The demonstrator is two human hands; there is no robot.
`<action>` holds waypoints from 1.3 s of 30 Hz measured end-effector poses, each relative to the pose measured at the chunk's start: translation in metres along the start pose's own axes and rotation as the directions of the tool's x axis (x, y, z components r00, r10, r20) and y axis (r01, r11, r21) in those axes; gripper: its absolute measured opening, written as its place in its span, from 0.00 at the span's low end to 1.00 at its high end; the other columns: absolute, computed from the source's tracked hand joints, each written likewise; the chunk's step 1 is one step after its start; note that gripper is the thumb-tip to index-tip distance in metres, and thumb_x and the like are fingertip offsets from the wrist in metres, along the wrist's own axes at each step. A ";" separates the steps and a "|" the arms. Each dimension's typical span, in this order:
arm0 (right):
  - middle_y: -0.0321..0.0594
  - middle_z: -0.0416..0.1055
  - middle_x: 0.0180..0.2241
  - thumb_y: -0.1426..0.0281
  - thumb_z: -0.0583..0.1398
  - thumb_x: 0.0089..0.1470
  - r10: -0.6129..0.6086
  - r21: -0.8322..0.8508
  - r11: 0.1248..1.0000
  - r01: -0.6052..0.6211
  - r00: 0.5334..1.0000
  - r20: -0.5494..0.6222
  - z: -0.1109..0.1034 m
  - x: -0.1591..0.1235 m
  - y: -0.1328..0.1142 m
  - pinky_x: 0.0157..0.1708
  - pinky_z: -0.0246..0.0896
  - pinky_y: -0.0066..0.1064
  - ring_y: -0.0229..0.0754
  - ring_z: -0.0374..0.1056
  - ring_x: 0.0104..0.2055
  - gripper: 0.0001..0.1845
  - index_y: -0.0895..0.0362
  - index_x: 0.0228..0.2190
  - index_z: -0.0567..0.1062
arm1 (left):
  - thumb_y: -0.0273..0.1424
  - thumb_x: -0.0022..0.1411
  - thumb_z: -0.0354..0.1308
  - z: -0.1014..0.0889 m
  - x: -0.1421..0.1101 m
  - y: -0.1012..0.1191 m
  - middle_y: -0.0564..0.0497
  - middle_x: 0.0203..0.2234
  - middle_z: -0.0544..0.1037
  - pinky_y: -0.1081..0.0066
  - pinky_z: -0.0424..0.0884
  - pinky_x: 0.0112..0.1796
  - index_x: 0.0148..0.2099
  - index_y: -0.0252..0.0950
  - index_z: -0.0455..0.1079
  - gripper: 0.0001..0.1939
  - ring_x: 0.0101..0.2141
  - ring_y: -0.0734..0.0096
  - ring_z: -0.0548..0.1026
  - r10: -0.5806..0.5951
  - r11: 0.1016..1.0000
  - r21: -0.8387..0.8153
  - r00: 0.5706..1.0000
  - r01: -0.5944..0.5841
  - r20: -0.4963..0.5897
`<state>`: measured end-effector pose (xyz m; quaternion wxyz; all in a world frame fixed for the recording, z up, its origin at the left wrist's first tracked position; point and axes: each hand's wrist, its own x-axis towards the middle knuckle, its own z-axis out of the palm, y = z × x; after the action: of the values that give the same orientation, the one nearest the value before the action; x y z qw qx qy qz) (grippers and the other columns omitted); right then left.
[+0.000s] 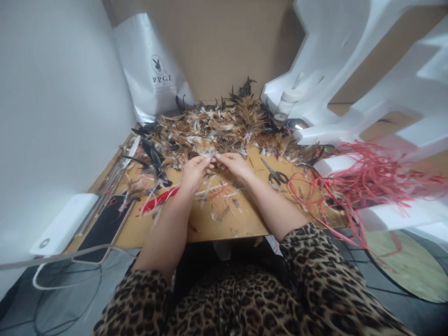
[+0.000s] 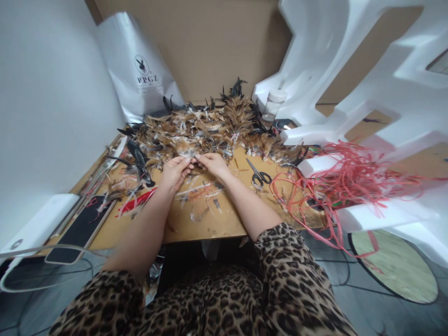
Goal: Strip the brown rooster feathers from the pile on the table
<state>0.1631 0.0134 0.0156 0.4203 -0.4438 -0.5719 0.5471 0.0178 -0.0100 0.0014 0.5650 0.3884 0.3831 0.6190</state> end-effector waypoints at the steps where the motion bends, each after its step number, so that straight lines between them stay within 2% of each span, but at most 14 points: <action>1: 0.34 0.67 0.19 0.52 0.61 0.41 0.032 0.069 0.997 -0.033 0.999 0.015 0.002 0.000 0.002 0.19 0.46 0.23 0.29 0.56 0.19 0.22 0.60 0.23 0.73 | 0.31 0.45 0.66 0.001 -0.001 0.000 0.48 0.26 0.78 0.83 0.64 0.21 0.30 0.30 0.73 0.10 0.21 0.82 0.71 0.008 0.999 0.034 1.000 -0.008 0.011; 5: 0.32 0.67 0.17 0.57 0.67 0.34 0.089 0.308 0.945 -0.107 0.993 0.071 0.007 0.004 0.010 0.19 0.48 0.22 0.29 0.58 0.19 0.19 0.60 0.21 0.71 | 0.32 0.44 0.66 0.005 -0.004 -0.002 0.47 0.24 0.78 0.81 0.64 0.21 0.28 0.29 0.73 0.11 0.21 0.80 0.72 0.006 0.995 0.100 0.997 -0.013 0.071; 10: 0.32 0.68 0.17 0.62 0.69 0.29 0.104 0.422 0.900 -0.112 0.994 0.041 0.005 0.007 0.010 0.19 0.50 0.21 0.29 0.60 0.19 0.18 0.60 0.21 0.70 | 0.29 0.47 0.65 0.004 -0.005 -0.001 0.46 0.27 0.79 0.81 0.66 0.23 0.31 0.29 0.72 0.09 0.24 0.78 0.75 -0.101 0.995 -0.003 0.991 0.102 0.082; 14: 0.32 0.67 0.17 0.63 0.69 0.30 0.081 0.422 0.904 -0.065 0.996 -0.021 0.003 0.007 0.006 0.19 0.49 0.20 0.28 0.59 0.19 0.17 0.60 0.20 0.71 | 0.25 0.50 0.62 -0.001 -0.002 0.000 0.47 0.28 0.79 0.82 0.66 0.22 0.32 0.29 0.71 0.05 0.26 0.77 0.76 -0.180 0.975 -0.131 0.983 0.181 0.022; 19: 0.31 0.67 0.18 0.62 0.68 0.30 0.066 0.386 0.921 -0.048 0.997 -0.033 0.003 0.007 0.007 0.21 0.50 0.22 0.28 0.58 0.19 0.17 0.59 0.21 0.71 | 0.23 0.52 0.60 -0.002 -0.001 0.000 0.46 0.26 0.79 0.83 0.65 0.20 0.32 0.28 0.71 0.03 0.23 0.79 0.75 -0.256 0.960 -0.119 0.967 0.255 0.003; 27: 0.29 0.64 0.16 0.60 0.67 0.34 -0.020 0.209 0.978 0.028 0.999 -0.038 0.003 0.004 0.008 0.22 0.47 0.23 0.28 0.54 0.19 0.17 0.59 0.18 0.69 | 0.25 0.50 0.63 0.000 -0.003 -0.001 0.47 0.25 0.78 0.84 0.64 0.20 0.33 0.28 0.72 0.07 0.21 0.82 0.73 -0.280 0.959 -0.029 0.959 0.281 0.049; 34: 0.31 0.67 0.18 0.59 0.67 0.34 -0.007 0.245 0.969 0.011 1.000 -0.019 0.006 0.002 0.007 0.23 0.51 0.23 0.29 0.57 0.20 0.17 0.59 0.20 0.71 | 0.26 0.47 0.65 0.000 -0.002 -0.003 0.48 0.24 0.77 0.85 0.63 0.19 0.31 0.27 0.71 0.08 0.19 0.84 0.71 -0.248 0.968 -0.010 0.967 0.249 0.059; 39: 0.34 0.70 0.22 0.55 0.65 0.36 0.036 0.291 0.957 -0.017 0.998 -0.057 0.004 0.004 0.006 0.21 0.51 0.21 0.29 0.59 0.21 0.19 0.58 0.22 0.73 | 0.22 0.53 0.59 0.000 -0.003 0.004 0.51 0.21 0.74 0.86 0.62 0.19 0.28 0.28 0.68 0.03 0.18 0.87 0.68 -0.262 0.955 -0.129 0.964 0.266 0.042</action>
<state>0.1583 0.0167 0.0092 0.4910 -0.4016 -0.4661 0.6167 0.0160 -0.0130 0.0048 0.6720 0.3027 0.3822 0.5574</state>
